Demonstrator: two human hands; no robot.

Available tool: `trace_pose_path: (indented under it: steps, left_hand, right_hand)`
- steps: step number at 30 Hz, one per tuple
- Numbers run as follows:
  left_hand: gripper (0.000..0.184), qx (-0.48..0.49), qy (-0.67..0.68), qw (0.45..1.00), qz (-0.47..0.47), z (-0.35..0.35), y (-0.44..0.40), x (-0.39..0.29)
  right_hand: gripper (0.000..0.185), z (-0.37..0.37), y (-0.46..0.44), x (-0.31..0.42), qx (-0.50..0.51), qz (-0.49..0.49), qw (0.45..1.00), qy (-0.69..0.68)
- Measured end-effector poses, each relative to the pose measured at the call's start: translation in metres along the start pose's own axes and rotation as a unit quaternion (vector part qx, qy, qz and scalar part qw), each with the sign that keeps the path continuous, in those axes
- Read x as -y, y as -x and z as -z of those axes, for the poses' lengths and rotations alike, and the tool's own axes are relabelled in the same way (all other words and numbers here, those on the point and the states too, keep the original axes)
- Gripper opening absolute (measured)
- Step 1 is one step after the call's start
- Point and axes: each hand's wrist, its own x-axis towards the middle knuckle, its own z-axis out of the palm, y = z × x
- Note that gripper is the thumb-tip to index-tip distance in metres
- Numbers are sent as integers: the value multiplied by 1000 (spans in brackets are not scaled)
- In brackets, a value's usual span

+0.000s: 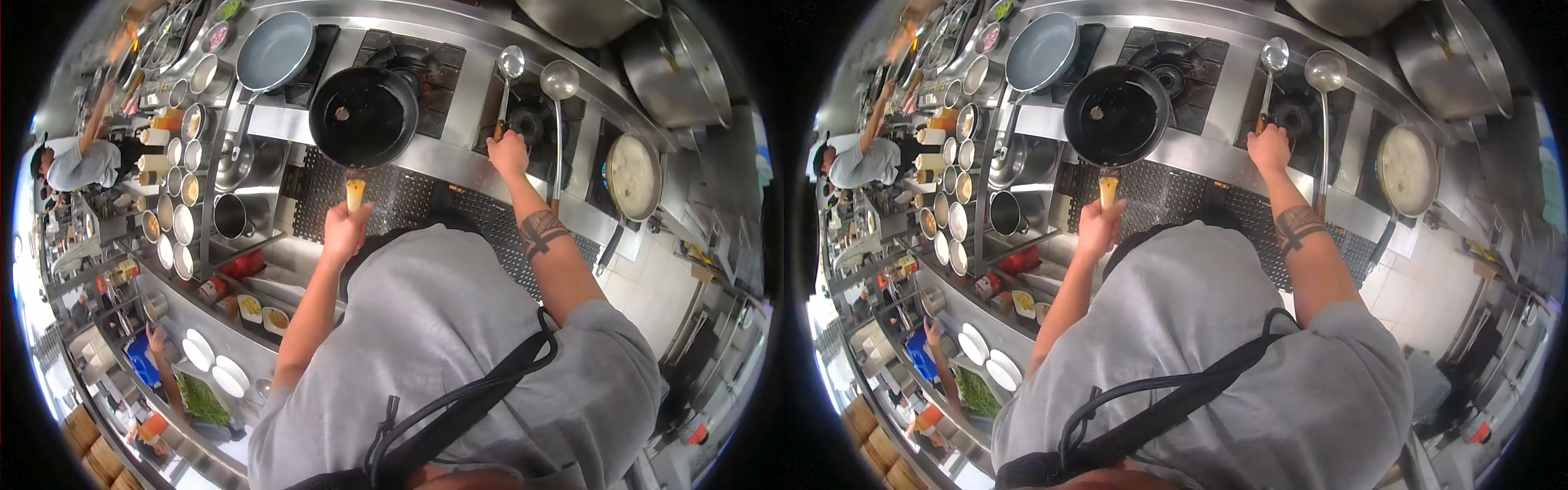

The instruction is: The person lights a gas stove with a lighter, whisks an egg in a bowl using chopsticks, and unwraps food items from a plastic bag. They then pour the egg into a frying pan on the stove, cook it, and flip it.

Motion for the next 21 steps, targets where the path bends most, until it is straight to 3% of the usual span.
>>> trace_pose_path:
  steps: [4, 6, 7, 9, 10, 12, 16, 18, 21]
  left_hand:
    - [30, -10, 20, 999, 23, -23, -14, -22]
    - [30, -15, 8, 999, 28, -27, -24, -31]
    - [30, -14, -15, 999, 24, -27, -28, -36]
    - [30, -12, -54, 998, 22, -26, -40, -44]
    - [30, -10, -52, 998, 24, -25, -48, -45]
    - [29, -4, -63, 998, -11, -21, -66, -46]
    - [29, 23, -92, 995, -19, -12, -97, -58]
    - [30, 35, -110, 991, -60, -8, -112, -61]
    - [34, 56, -158, 983, -70, -2, -121, -80]
  right_hand:
    - [39, 3, -30, -2, 102, -64, 993, -21]
    - [35, -35, -56, -41, 195, -225, 900, -319]
    - [35, -20, -50, -32, 200, -223, 900, -316]
    - [32, 28, -29, -21, 237, -239, 797, -502]
    - [32, 50, -15, -13, 236, -241, 798, -499]
    - [35, 91, 9, 7, 204, -126, 855, -460]
    - [38, 155, 31, 55, 228, -58, 883, -406]
    - [41, 162, 35, 80, 130, 178, 943, -249]
    - [38, 167, 31, 120, 108, 172, 960, -191]
